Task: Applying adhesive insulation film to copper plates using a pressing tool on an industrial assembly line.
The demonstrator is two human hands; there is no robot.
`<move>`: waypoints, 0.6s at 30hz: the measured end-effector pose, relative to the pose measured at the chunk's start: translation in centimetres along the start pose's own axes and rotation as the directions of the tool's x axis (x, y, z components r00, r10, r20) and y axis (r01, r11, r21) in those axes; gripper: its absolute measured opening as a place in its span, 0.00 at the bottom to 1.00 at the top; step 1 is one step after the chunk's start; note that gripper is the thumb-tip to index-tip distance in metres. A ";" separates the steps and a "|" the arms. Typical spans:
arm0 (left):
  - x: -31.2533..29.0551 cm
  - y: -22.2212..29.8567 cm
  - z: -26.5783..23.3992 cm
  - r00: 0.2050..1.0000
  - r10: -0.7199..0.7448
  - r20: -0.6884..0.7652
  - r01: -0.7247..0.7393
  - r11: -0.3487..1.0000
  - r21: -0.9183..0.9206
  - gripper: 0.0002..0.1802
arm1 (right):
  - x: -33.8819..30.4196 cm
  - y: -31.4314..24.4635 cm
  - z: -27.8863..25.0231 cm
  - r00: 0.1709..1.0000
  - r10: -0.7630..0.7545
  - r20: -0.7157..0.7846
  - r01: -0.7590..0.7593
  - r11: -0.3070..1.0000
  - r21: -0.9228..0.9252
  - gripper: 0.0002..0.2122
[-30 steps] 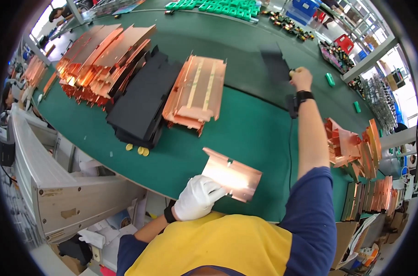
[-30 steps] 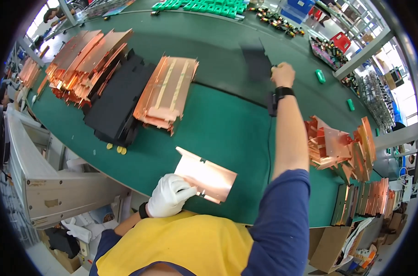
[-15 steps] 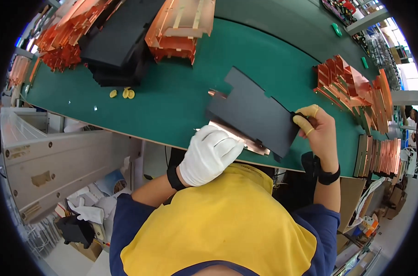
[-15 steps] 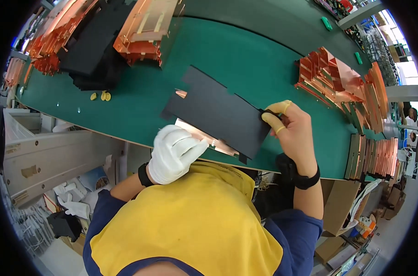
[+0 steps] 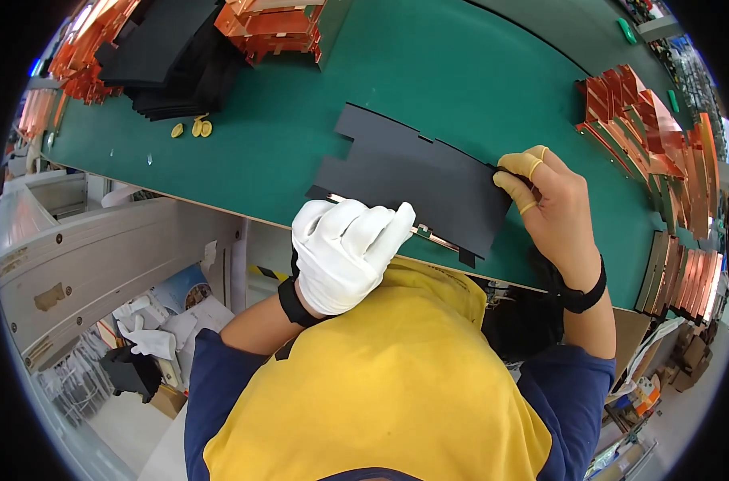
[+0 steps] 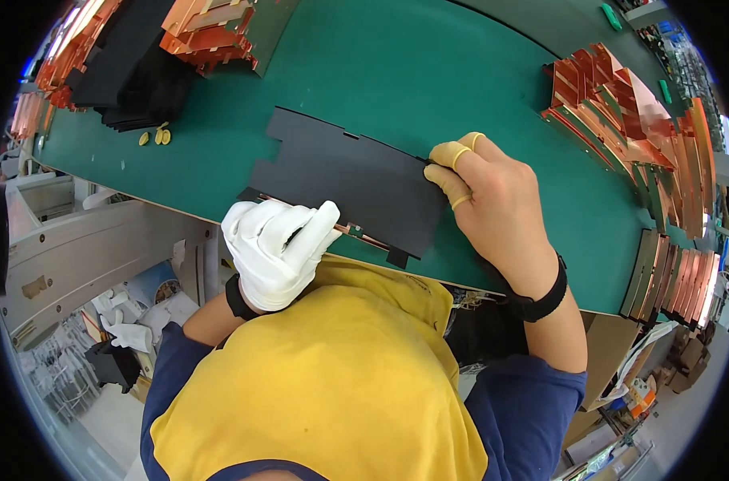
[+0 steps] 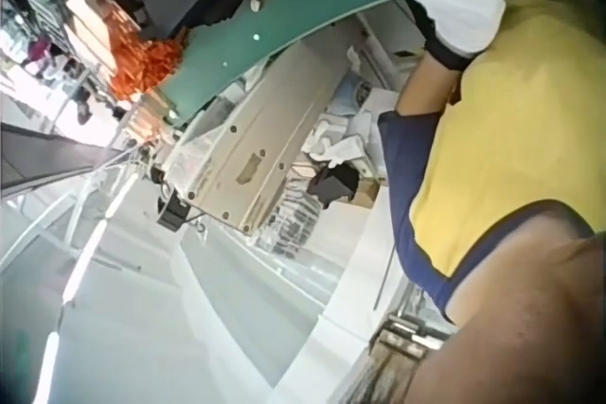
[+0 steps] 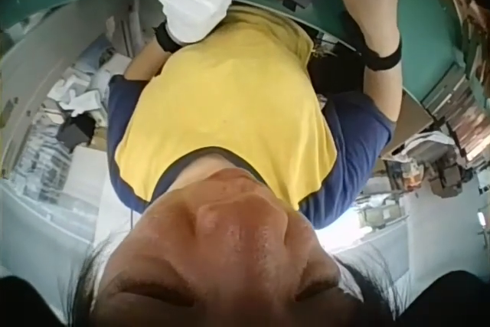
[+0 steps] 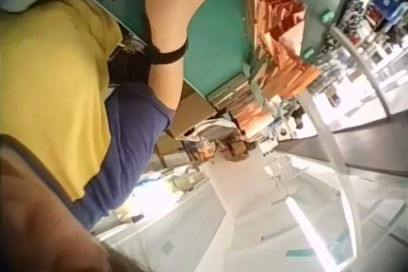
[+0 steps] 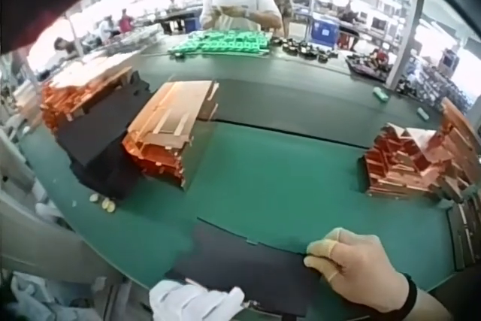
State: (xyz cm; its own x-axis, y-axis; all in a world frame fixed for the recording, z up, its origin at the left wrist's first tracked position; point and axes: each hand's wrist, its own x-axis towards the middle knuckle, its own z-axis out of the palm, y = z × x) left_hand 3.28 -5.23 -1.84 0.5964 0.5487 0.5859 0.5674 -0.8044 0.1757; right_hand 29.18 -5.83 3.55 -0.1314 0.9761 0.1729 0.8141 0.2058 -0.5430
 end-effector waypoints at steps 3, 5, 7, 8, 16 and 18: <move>0.4 -0.3 0.0 0.999 0.009 0.036 -0.009 1.000 -0.005 0.16 | -0.1 0.3 -0.1 0.998 -0.059 0.014 0.060 0.997 -0.041 0.07; 0.6 -0.4 -0.1 1.000 0.011 0.025 -0.011 1.000 0.005 0.16 | -0.3 0.6 -0.2 0.994 -0.106 0.026 0.106 0.994 0.008 0.08; 0.6 -0.4 -0.3 0.999 0.001 0.051 0.000 1.000 -0.015 0.16 | -0.5 1.1 -0.2 0.993 -0.116 0.028 0.115 0.992 0.042 0.08; 0.6 -0.4 -0.3 0.998 -0.007 0.070 0.009 0.999 -0.034 0.16 | -0.6 1.5 -0.2 0.991 -0.131 0.027 0.129 0.989 0.070 0.09; 1.0 -0.3 -0.3 0.999 0.017 0.047 -0.018 1.000 0.010 0.16 | -0.9 1.7 0.0 0.989 -0.147 0.035 0.141 0.982 0.125 0.11; 0.9 -0.4 -0.2 0.999 0.024 0.038 -0.025 0.999 0.021 0.16 | -0.9 1.6 -0.1 0.991 -0.128 0.026 0.122 0.982 0.147 0.11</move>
State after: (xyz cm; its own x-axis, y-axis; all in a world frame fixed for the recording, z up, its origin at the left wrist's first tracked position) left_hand 3.53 -4.48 -1.18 0.6313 0.5372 0.5593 0.5643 -0.8129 0.1439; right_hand 30.68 -6.42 2.58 -0.2490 0.9434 0.2191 0.7001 0.3316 -0.6323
